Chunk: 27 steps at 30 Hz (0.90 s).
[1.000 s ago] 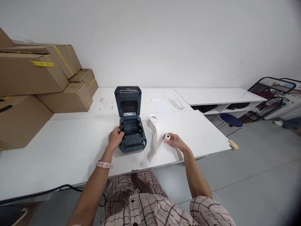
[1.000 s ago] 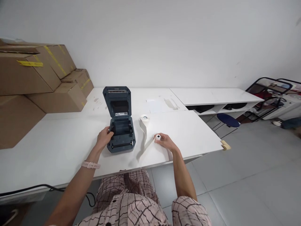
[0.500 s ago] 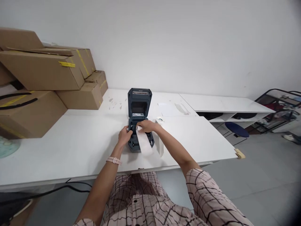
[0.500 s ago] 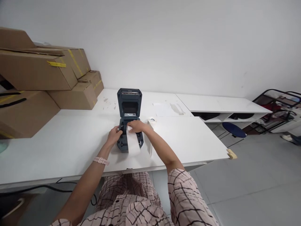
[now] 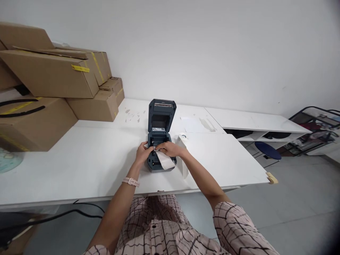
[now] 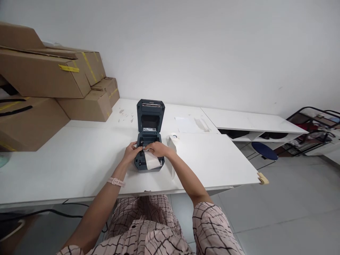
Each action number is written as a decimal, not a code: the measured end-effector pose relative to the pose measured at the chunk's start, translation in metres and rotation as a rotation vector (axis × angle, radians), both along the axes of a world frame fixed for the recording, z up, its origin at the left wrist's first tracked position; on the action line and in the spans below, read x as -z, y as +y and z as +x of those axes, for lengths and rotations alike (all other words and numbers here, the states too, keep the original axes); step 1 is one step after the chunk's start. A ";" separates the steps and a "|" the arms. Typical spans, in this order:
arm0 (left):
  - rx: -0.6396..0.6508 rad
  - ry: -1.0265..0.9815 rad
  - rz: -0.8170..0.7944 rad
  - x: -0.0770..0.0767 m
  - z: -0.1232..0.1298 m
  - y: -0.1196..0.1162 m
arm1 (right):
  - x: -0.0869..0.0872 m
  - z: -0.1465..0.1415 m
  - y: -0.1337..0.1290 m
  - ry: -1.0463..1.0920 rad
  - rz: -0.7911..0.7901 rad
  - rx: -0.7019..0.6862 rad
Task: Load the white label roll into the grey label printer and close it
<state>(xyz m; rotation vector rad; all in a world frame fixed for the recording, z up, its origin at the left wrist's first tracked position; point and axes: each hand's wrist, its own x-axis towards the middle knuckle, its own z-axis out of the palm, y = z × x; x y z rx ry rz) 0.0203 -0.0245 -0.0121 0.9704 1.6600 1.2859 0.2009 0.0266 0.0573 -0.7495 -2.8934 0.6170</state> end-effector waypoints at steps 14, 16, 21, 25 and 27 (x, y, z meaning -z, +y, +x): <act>0.019 -0.054 -0.046 -0.007 0.003 -0.005 | 0.011 0.026 -0.083 0.176 0.139 0.194; 0.023 -0.067 -0.037 -0.005 0.002 -0.004 | 0.013 0.024 -0.096 0.190 0.153 0.206; 0.025 -0.099 -0.028 0.002 0.002 -0.001 | 0.013 0.021 -0.108 0.202 0.158 0.215; 0.020 -0.090 -0.032 0.002 0.002 -0.001 | 0.013 0.020 -0.109 0.215 0.167 0.220; 0.011 -0.072 -0.034 0.001 0.002 -0.001 | 0.014 0.019 -0.111 0.226 0.167 0.222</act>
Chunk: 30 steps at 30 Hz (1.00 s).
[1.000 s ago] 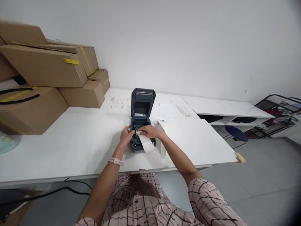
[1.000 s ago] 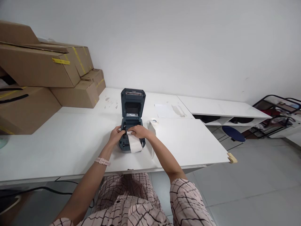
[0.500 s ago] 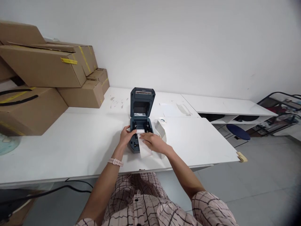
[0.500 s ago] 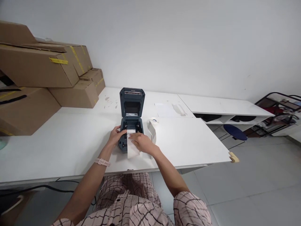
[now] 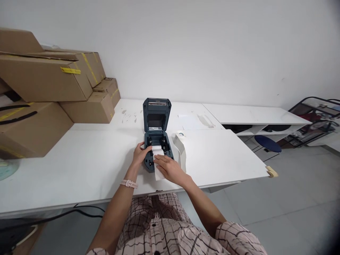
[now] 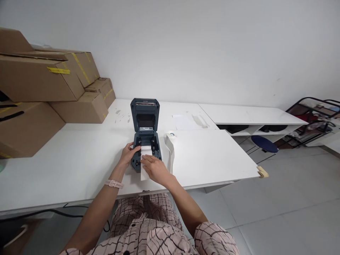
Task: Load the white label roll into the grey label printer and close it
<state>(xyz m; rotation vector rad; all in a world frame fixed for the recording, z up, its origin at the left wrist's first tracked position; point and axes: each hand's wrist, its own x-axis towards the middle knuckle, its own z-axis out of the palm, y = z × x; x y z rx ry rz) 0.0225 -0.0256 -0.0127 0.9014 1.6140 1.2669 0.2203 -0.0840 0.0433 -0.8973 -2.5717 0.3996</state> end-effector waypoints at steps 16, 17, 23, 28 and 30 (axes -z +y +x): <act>-0.006 0.119 -0.026 -0.004 0.002 -0.014 | -0.004 0.008 -0.010 0.049 -0.104 -0.027; -0.007 0.121 -0.018 -0.004 0.003 -0.018 | -0.014 0.015 -0.005 0.066 -0.167 -0.099; 0.022 0.211 0.019 -0.004 0.016 -0.065 | -0.106 0.028 0.122 0.710 -0.189 0.160; 0.052 0.169 0.017 -0.006 0.018 -0.093 | -0.139 -0.015 0.223 0.765 -0.494 0.202; 0.055 0.077 0.001 -0.010 0.014 -0.097 | -0.136 -0.021 0.214 0.759 -0.499 0.155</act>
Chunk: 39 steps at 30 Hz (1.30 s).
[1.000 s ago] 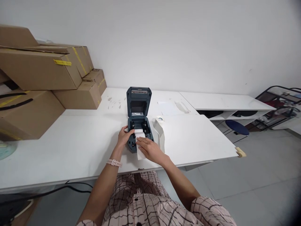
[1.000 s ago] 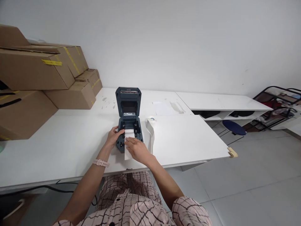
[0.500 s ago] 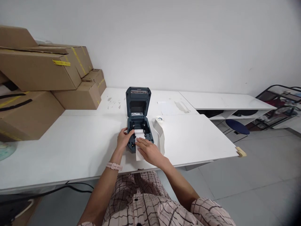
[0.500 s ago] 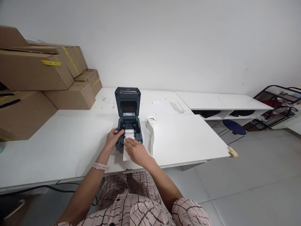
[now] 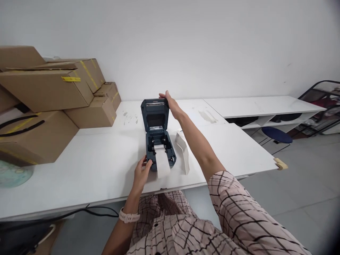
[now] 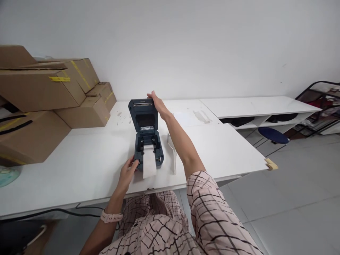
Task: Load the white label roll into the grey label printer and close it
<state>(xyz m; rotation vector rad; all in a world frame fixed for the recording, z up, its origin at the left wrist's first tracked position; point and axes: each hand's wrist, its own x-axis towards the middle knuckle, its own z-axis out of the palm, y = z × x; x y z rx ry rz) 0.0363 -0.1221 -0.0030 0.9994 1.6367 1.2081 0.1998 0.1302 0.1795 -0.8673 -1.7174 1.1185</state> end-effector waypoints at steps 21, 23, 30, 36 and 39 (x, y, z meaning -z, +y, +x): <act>-0.019 -0.246 0.074 -0.018 0.024 0.025 | 0.175 0.029 -0.200 0.046 -0.284 0.256; -0.022 -0.189 0.087 -0.017 0.022 0.029 | 0.182 0.027 -0.200 0.054 -0.273 0.269; -0.158 -0.082 0.154 -0.005 0.031 0.004 | 0.191 0.026 -0.202 -0.010 -0.180 0.330; -0.132 -0.350 -0.107 -0.001 0.054 -0.045 | 0.184 0.025 -0.203 0.006 -0.213 0.347; 0.232 -0.657 -0.287 -0.015 0.057 -0.039 | 0.185 0.023 -0.203 0.053 -0.186 0.354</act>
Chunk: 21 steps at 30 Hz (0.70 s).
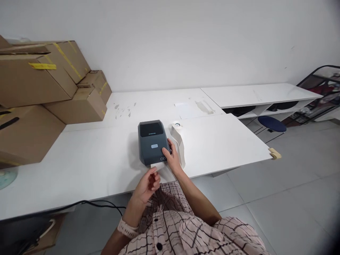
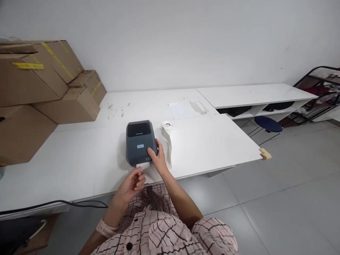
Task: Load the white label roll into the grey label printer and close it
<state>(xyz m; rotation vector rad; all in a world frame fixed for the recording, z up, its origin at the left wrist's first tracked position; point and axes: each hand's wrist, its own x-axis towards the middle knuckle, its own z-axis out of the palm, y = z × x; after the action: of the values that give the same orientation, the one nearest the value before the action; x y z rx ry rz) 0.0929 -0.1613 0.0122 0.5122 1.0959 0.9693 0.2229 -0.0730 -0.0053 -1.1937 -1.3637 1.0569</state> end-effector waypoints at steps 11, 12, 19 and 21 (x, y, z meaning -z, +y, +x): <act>0.101 0.479 0.245 0.029 -0.021 0.010 | -0.042 0.007 -0.004 -0.573 0.703 -0.066; 0.115 0.484 0.257 0.030 -0.024 0.009 | -0.045 0.006 -0.004 -0.627 0.746 -0.094; -0.666 0.671 0.453 0.013 -0.038 0.013 | -0.049 -0.009 -0.009 -0.769 0.714 -0.105; -0.676 0.643 0.500 0.007 -0.040 0.022 | -0.048 -0.006 -0.012 -0.633 0.618 -0.097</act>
<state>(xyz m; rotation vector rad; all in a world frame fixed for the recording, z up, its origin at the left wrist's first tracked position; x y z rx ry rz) 0.0527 -0.1391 0.0050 0.9298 1.6620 1.7663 0.2169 -0.0852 0.0423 -1.0186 -2.0577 0.2478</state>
